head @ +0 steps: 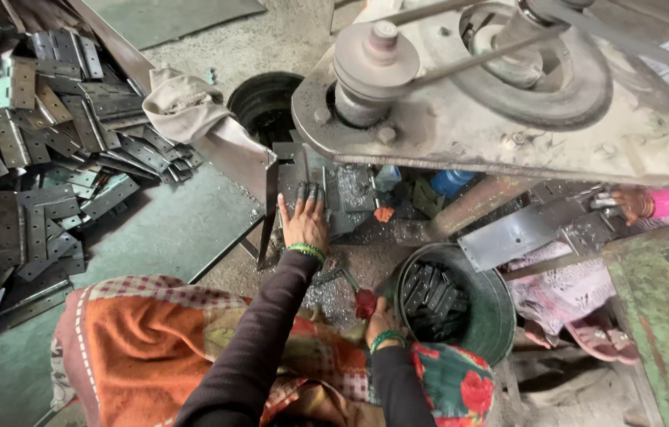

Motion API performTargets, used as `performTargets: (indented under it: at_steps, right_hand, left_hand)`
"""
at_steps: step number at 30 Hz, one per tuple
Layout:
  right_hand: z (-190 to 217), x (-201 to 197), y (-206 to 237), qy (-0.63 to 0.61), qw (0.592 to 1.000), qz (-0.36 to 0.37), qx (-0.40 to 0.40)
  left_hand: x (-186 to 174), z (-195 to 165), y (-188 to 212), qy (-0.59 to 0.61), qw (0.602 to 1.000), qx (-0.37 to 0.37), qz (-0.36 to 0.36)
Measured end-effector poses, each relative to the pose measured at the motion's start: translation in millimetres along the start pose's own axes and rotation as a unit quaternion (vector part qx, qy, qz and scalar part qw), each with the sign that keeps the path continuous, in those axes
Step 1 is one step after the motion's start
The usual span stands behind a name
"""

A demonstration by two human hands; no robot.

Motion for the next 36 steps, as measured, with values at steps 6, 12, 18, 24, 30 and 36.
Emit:
performTargets:
  at_steps: [6, 12, 18, 24, 30, 36]
  right_hand:
    - [8, -35, -1, 0.003, 0.997, 0.074, 0.008]
    - [21, -62, 18, 0.059, 0.998, -0.005, 0.007]
    - [-2, 6, -4, 0.057, 0.998, 0.019, -0.001]
    - [4, -38, -3, 0.014, 0.997, 0.072, 0.017]
    - [17, -47, 6, 0.039, 0.999, 0.025, 0.014]
    - [3, 6, -1, -0.014, 0.998, 0.039, -0.042]
  left_hand:
    - [7, 5, 0, -0.006, 1.0, 0.006, -0.009]
    - [19, 6, -30, -0.046, 0.999, -0.001, -0.022]
    - [20, 9, -36, -0.032, 0.999, -0.007, 0.032]
    - [20, 11, -38, 0.001, 1.0, -0.008, -0.015]
    - [14, 7, -60, -0.008, 0.998, -0.019, -0.062]
    - [7, 18, -53, 0.05, 0.998, -0.022, 0.022]
Point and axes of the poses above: each hand's wrist, its own y-axis away from the middle knuckle, its own x-axis out of the palm, z = x × y, the point moved 5 cm from there along -y, towards the middle knuckle, and after that the axes turned 7 degrees about -y, right-handed, at the moved point
